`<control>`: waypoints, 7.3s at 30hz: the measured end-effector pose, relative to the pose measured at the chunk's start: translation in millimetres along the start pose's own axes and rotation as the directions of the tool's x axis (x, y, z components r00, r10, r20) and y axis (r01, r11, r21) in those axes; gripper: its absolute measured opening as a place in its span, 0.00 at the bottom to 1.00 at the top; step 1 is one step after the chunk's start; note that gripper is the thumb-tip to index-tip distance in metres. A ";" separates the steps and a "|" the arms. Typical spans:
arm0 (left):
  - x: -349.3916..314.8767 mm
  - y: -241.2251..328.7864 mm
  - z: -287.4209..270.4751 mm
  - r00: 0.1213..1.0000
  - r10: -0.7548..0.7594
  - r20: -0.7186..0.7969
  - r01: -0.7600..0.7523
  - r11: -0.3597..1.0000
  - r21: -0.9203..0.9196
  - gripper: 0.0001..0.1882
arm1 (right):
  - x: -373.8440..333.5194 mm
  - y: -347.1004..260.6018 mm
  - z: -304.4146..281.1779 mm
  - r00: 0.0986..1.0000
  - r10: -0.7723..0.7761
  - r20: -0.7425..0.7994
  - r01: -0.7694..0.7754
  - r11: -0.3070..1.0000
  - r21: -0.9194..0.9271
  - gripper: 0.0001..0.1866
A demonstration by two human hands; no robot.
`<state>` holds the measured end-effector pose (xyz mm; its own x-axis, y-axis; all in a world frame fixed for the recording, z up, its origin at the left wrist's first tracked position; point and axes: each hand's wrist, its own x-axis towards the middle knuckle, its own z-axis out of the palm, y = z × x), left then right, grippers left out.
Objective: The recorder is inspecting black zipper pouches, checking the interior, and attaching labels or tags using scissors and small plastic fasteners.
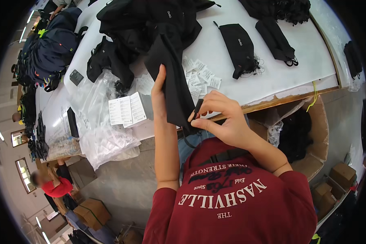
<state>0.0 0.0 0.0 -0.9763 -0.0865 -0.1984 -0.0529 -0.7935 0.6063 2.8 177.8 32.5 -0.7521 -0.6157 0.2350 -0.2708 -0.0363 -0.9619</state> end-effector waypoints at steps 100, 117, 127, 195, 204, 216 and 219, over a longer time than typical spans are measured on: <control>-37.7 -59.9 5.2 0.855 0.489 0.174 -0.121 -0.138 0.983 0.11 | -2.6 81.6 -1.7 0.929 -0.027 -0.368 -0.079 0.960 -0.270 0.06; -41.9 -61.1 -14.6 0.940 0.326 0.102 -0.173 0.198 0.965 0.07 | -5.0 98.2 7.0 0.923 -0.069 -0.378 -0.083 0.925 -0.370 0.06; -57.9 -55.9 -11.8 0.974 0.195 0.116 -0.151 0.178 0.972 0.07 | -4.8 93.0 3.8 0.923 0.000 -0.385 -0.127 0.944 -0.305 0.08; -58.3 -42.8 -26.3 0.983 -0.017 -0.184 0.008 0.999 -0.049 0.24 | 4.2 23.2 -27.5 0.986 0.012 0.168 0.090 0.809 -0.581 0.34; -56.1 -1.9 -41.7 0.940 0.332 0.076 -0.298 0.695 0.654 0.30 | -3.4 23.3 -53.2 0.991 0.134 0.008 -0.134 0.986 0.096 0.24; -49.6 -12.8 -25.3 0.863 0.481 0.151 -0.437 0.565 0.700 0.13 | -1.1 22.7 -113.3 0.939 0.323 -0.120 -0.327 0.945 -0.020 0.13; -65.0 15.5 -33.7 0.779 0.627 0.010 -0.356 0.429 0.830 0.11 | 4.4 28.6 -155.7 0.824 -0.112 -0.556 -0.185 0.873 -0.451 0.15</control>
<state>69.8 -27.0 -3.7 -0.7962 -0.5582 0.2333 0.1511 0.1899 0.9701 -101.8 296.6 27.7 -0.9231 -0.0658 0.3788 -0.3680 0.4370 -0.8207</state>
